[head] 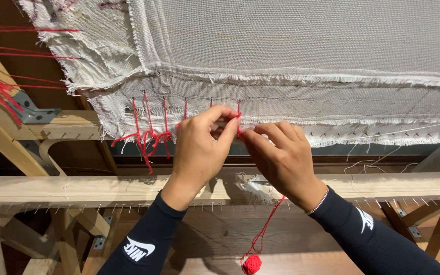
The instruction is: Knotting red yarn onto a rug canvas on a weaving loom.
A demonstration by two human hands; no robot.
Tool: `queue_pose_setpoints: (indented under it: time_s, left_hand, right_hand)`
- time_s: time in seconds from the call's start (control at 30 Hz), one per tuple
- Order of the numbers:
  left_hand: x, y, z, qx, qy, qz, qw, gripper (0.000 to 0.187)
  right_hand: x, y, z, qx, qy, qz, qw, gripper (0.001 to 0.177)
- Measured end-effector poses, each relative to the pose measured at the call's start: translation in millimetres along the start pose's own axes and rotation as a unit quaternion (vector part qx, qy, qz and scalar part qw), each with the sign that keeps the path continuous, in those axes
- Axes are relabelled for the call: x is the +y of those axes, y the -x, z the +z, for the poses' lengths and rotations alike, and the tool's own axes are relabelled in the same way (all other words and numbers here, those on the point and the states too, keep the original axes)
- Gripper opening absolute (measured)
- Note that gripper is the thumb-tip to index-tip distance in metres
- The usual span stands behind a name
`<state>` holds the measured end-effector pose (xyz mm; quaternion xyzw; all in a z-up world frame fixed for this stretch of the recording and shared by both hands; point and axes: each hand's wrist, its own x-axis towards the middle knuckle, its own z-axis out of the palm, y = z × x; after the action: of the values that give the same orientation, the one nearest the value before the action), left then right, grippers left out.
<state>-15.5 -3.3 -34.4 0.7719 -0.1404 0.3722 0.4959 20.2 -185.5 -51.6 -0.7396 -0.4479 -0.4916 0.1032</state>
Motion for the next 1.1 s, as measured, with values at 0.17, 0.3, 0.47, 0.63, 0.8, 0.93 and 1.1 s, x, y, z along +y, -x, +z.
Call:
queue_pose_setpoints:
  time_s: [0.17,0.3,0.47,0.63,0.8,0.93,1.1]
  left_hand:
    - [-7,-2,3,0.019,0.022,-0.006,1.0,0.014]
    - [-12,-1,8,0.058,0.045,-0.009,0.997,0.014]
    - [-5,-1,13,0.086,0.007,-0.005,0.996,0.013]
    - [-3,-1,15,0.101,-0.032,-0.008,0.994,0.015]
    - [-7,-2,18,0.127,-0.064,0.088,0.986,0.013]
    - [-10,-3,20,0.122,-0.053,0.075,0.988,0.014]
    - [-12,-2,19,0.124,-0.081,0.063,0.987,0.014]
  right_hand:
    - [1,-11,-5,-0.066,-0.033,-0.016,0.997,0.027]
    - [-6,-20,-14,-0.125,0.035,-0.075,0.989,0.03]
    - [-12,-23,-12,-0.204,0.136,-0.089,0.965,0.017]
    - [-14,-18,-3,-0.221,0.183,-0.118,0.951,0.012]
    - [-10,-12,-1,-0.172,0.14,-0.122,0.967,0.025]
    - [-8,-9,1,-0.159,0.111,-0.118,0.974,0.031]
    - [-9,-8,1,-0.157,0.09,-0.11,0.977,0.031]
